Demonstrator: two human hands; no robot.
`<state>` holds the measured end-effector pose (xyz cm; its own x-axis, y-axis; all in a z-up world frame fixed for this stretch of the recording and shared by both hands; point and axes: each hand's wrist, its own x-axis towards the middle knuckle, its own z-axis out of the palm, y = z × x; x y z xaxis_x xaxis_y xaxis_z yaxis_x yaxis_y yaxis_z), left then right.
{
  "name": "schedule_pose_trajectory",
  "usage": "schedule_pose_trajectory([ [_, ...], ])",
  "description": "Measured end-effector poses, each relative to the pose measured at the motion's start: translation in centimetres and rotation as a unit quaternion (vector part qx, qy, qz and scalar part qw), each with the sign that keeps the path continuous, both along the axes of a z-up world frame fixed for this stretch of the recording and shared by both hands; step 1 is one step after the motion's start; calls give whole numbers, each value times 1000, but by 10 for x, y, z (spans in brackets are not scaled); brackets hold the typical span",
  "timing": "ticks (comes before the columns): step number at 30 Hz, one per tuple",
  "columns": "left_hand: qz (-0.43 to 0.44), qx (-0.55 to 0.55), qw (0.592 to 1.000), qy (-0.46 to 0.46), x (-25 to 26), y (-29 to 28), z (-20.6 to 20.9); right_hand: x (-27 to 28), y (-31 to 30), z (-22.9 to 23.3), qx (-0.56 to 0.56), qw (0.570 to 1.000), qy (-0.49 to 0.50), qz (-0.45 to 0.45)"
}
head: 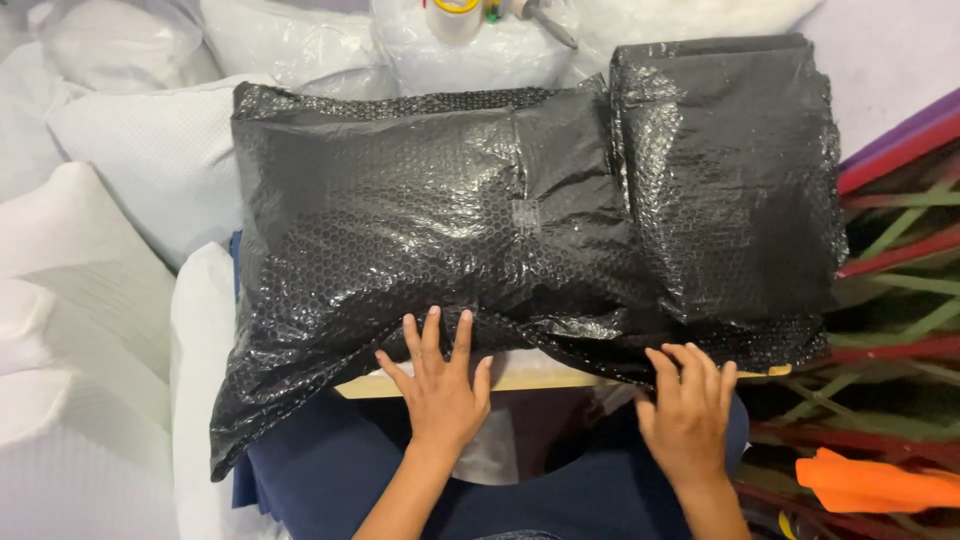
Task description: Wrapping a white pillow in a black bubble wrap mailer and sealing it with a tape dispenser.
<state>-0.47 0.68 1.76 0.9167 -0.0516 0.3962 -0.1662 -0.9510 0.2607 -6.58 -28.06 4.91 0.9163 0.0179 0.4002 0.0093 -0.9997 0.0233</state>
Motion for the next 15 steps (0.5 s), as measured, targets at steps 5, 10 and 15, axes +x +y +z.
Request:
schedule_pose_trajectory([
  [5,-83,-27,993,-78,-5,2,18,10,-36,13,200,978,5,51],
  [10,-223,51,970,-81,42,10,64,38,-43,10,354,916,-17,186],
  [15,-232,83,963,-113,54,13,68,55,-50,3,496,855,20,148],
])
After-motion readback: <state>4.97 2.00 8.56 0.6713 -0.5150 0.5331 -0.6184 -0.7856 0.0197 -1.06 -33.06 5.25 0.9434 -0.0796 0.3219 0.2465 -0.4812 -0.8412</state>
